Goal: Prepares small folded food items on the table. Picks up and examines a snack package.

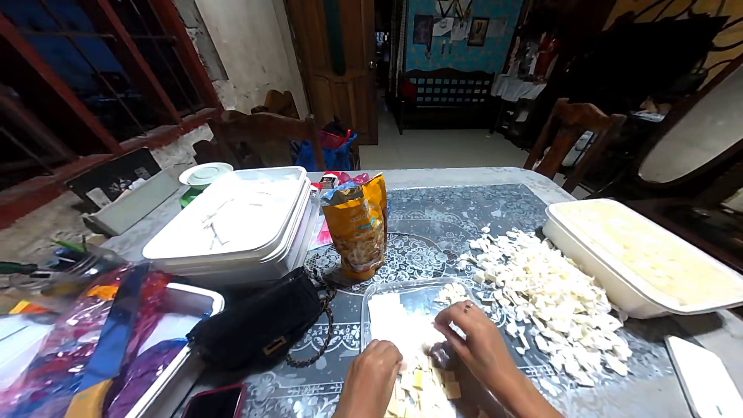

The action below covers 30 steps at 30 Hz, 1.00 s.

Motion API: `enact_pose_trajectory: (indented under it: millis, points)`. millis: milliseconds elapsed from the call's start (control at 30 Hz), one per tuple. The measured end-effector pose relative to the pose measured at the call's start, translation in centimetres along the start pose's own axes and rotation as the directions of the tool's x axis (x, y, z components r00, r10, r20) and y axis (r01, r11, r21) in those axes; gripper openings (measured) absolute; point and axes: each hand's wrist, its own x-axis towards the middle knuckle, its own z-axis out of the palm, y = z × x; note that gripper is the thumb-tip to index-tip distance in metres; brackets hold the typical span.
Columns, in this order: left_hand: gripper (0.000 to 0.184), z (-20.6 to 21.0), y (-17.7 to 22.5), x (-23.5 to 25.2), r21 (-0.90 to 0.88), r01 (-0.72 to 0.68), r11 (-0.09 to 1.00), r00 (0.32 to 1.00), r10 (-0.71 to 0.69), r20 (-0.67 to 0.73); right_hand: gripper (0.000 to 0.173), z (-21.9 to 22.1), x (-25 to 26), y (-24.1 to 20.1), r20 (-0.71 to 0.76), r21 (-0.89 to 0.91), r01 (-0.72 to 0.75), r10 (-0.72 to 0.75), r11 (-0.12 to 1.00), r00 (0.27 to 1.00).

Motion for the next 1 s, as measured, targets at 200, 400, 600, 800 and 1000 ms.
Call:
enact_pose_trajectory:
  millis: [200,400,600,800,1000]
  points:
    - [0.018,-2.7,-0.1,1.3,-0.431,0.418,0.8,0.908,-0.378,0.179,0.013,0.2,0.1,0.2,-0.112,-0.001,0.028,-0.028,1.0,0.993]
    - [0.014,-2.1,1.2,1.2,-0.746,0.42,0.517,0.89,-0.395,0.228,0.017,0.1,-0.7,-2.4,0.348,0.513,-0.37,0.206,0.775,0.914]
    - [0.029,-1.6,2.5,0.9,-0.757,0.43,0.492,0.869,-0.452,0.2,0.014,1.1,-1.1,-2.5,0.33,0.572,-0.393,0.236,0.72,0.914]
    - [0.013,-1.7,1.9,0.8,-0.769,0.375,0.518,0.908,-0.374,0.191,0.01,0.2,-0.2,-2.6,0.348,0.703,-0.474,0.325,0.53,0.879]
    - [0.01,-2.2,1.7,1.5,-0.831,0.525,0.185,0.8,-0.44,0.407,0.022,2.1,-1.3,-1.9,0.14,0.406,0.077,-0.146,0.911,0.979]
